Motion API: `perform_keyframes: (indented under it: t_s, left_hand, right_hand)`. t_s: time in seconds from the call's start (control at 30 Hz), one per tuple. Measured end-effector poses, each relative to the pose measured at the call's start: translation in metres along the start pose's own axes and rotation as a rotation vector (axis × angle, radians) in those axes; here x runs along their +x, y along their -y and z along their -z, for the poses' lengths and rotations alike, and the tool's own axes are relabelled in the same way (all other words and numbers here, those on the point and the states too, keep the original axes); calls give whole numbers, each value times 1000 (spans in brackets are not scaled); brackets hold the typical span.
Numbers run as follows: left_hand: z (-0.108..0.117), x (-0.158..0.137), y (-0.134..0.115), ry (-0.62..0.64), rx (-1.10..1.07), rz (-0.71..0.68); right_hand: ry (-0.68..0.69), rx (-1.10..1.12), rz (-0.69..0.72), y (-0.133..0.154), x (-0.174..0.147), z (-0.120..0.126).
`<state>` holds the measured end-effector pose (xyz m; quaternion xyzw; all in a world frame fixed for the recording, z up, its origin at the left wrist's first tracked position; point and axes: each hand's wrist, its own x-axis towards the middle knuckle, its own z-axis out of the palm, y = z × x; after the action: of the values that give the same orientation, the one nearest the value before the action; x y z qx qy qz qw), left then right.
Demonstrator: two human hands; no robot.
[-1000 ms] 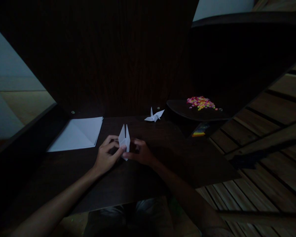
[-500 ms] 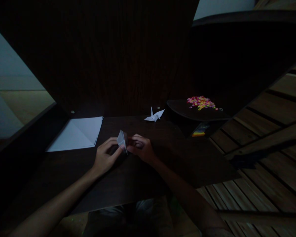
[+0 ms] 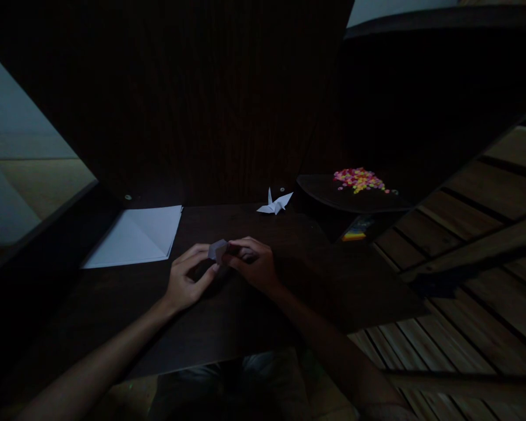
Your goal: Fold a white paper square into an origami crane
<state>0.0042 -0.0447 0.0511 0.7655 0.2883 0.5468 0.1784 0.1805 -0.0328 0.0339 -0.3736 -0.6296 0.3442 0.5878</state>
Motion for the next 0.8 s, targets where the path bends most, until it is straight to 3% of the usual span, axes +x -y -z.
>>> perform_keyframes:
  t_s: [0.57,0.8]
  left_hand:
    - [-4,-3,2,-13,47,-2]
    - [-4,-5,3,-35,78,86]
  right_hand:
    - [-78,-221,219,6,1,2]
    - [-59,-242,291,5,-1,0]
